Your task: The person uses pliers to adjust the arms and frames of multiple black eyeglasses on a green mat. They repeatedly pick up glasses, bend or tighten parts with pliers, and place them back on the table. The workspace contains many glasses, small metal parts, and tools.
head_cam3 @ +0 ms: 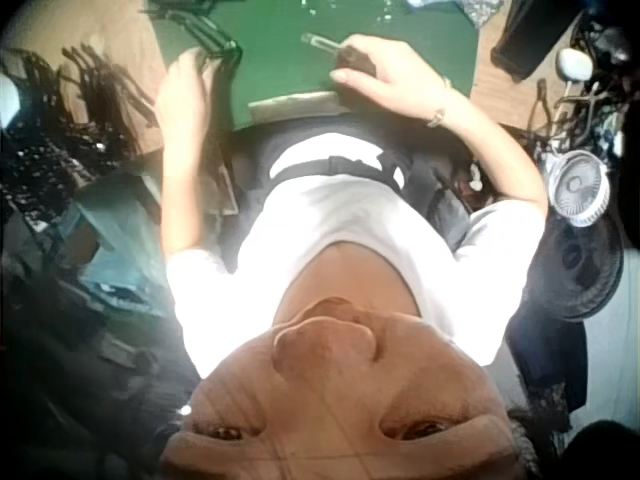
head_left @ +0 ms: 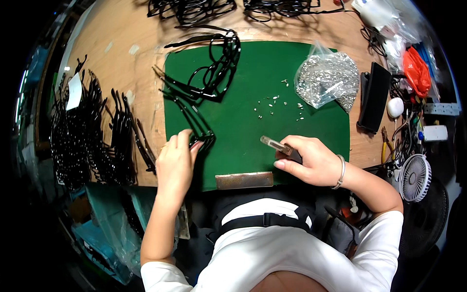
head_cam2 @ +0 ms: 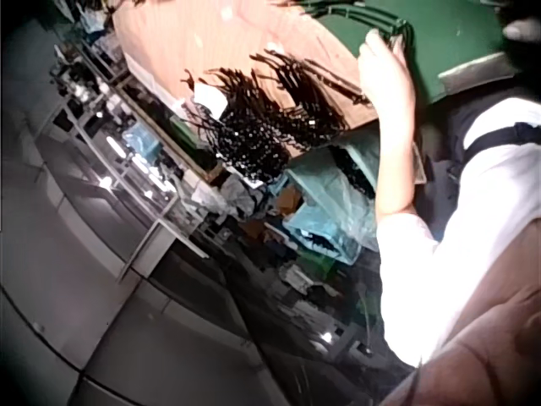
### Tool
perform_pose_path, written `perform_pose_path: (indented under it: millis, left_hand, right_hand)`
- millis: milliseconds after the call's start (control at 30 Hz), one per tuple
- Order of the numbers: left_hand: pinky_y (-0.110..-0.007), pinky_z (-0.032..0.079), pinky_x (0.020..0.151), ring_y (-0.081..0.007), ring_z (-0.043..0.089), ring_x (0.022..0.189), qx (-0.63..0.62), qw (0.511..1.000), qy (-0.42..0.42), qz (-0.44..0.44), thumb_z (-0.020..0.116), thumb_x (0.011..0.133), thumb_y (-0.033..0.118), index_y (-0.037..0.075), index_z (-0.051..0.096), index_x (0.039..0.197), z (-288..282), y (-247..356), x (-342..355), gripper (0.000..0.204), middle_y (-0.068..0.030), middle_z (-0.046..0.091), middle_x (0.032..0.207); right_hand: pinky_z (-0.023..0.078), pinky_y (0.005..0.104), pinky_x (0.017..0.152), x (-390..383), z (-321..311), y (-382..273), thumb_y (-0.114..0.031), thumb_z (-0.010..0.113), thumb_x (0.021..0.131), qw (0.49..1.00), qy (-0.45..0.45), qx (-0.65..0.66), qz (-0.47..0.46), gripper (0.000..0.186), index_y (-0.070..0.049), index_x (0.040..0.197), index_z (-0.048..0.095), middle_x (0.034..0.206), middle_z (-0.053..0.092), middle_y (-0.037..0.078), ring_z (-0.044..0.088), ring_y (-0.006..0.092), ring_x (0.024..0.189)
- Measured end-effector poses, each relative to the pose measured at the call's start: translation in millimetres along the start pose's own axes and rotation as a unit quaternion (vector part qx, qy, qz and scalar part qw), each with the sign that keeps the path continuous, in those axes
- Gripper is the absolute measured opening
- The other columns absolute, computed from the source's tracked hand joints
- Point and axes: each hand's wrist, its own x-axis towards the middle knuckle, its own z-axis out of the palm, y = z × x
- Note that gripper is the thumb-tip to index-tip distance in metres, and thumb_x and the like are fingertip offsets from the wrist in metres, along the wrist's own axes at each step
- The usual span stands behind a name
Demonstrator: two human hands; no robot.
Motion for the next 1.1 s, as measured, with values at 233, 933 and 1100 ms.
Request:
perform_pose_path:
  millis: [233, 933, 1100]
  left_hand:
    - [-0.034, 0.043, 0.074, -0.0291, 0.053, 0.083, -0.238, 0.964, 0.105, 0.061, 0.060, 0.077, 0.018, -0.002, 0.049, 0.099, -16.9, 4.6, 58.6, 0.032, -0.0162, 0.054, 0.091]
    - [-0.020, 0.044, 0.067, -0.0103, 0.055, 0.067, -0.660, 0.739, -0.098, 0.093, 0.065, 0.063, -0.011, -0.001, 0.014, 0.122, -35.5, 98.1, -45.6, 0.078, -0.0213, 0.054, 0.103]
    - [-0.021, 0.044, 0.069, -0.0081, 0.053, 0.069, -0.753, 0.656, -0.052, 0.015, 0.061, 0.067, -0.012, 0.010, -0.009, 0.132, -13.8, 114.6, -43.8, 0.098, -0.0214, 0.049, 0.106]
  right_hand:
    - [0.045, 0.0345, 0.065, -11.7, 2.3, 12.7, -0.023, 0.058, 0.078, 0.999, 0.033, 0.003, 0.040, 0.025, 0.001, 0.085, 0.054, 0.078, 0.057, 0.017, 0.057, 0.0308, 0.072]
    - [0.043, 0.0415, 0.068, 13.4, -13.2, 59.0, -0.005, 0.057, 0.068, 0.942, 0.178, -0.285, 0.019, 0.016, 0.001, 0.081, 0.049, 0.074, 0.053, 0.017, 0.054, 0.0335, 0.073]
    - [0.043, 0.0405, 0.068, 7.5, -15.9, 50.7, -0.006, 0.057, 0.069, 0.946, 0.154, -0.279, 0.052, 0.015, 0.001, 0.080, 0.049, 0.076, 0.054, 0.017, 0.053, 0.0336, 0.075]
